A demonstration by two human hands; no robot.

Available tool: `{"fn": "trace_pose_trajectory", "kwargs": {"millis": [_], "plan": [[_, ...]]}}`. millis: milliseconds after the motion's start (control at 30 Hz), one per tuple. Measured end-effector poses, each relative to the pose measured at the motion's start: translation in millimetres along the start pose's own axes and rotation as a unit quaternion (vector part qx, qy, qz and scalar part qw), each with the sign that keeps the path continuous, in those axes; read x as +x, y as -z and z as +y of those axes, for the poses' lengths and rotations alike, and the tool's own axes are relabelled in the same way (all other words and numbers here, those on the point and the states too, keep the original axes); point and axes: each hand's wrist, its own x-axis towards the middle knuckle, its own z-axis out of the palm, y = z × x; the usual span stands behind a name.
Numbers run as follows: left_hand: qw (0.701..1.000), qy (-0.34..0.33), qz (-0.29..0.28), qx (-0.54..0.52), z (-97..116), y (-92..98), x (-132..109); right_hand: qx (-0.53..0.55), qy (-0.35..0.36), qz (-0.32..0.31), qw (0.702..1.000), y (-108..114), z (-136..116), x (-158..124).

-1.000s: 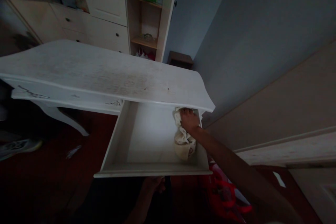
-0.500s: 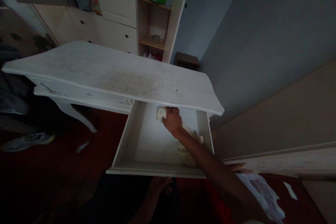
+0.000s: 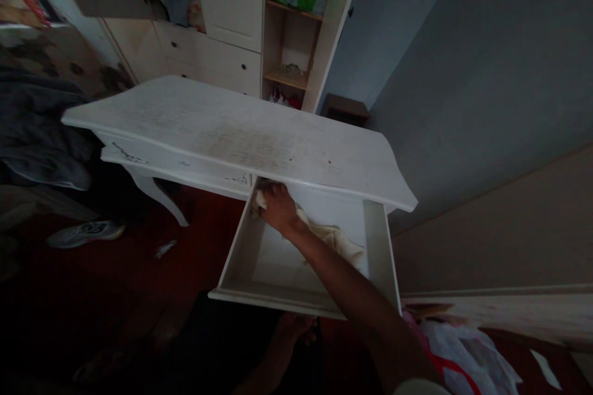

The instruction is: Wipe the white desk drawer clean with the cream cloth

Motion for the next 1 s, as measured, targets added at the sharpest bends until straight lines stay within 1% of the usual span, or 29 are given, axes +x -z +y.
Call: {"fn": "trace_pose_trajectory", "kwargs": {"millis": [100,167,300,400,500,600,700,767,833,933,1000], "plan": [[1.000,0.000,0.002,0.000,1.9,-0.8,-1.0,0.017,0.057,-0.045,0.997,4.1,0.2,-16.3],[1.000,-0.003,0.006,0.000,3.1,-1.2,-1.6,0.028,0.080,-0.073,0.994,6.1,-3.8,-31.5],[1.000,-0.003,-0.007,0.021,6.0,-1.6,-3.4,0.055,0.119,-0.130,0.983,12.9,-19.2,-63.7],[1.000,-0.009,-0.005,0.019,6.8,-1.6,-4.4,0.069,0.168,-0.183,0.966,22.0,-33.2,-80.0],[1.000,-0.013,0.004,0.019,6.0,-1.1,-4.4,0.070,0.209,-0.235,0.947,31.1,-44.6,-85.0],[1.000,-0.004,0.007,0.025,5.5,-0.5,-3.5,0.077,0.206,-0.264,0.939,38.0,-49.0,-82.7],[0.999,-0.004,0.011,0.031,5.2,-0.2,-2.9,0.116,0.195,-0.284,0.932,43.2,-47.3,-81.0],[0.999,-0.007,0.010,0.031,4.5,0.1,-3.1,0.152,0.170,-0.287,0.931,45.3,-44.8,-83.1],[1.000,-0.014,0.003,0.028,3.3,0.8,-3.6,0.191,0.126,-0.266,0.937,45.3,-42.1,-87.9],[0.999,-0.028,-0.002,0.020,1.3,1.8,-3.8,0.240,0.055,-0.199,0.949,42.3,-37.0,-95.6],[1.000,-0.026,0.008,0.011,0.6,1.8,-3.1,0.273,0.019,-0.134,0.952,40.5,-32.4,-96.9]]}}
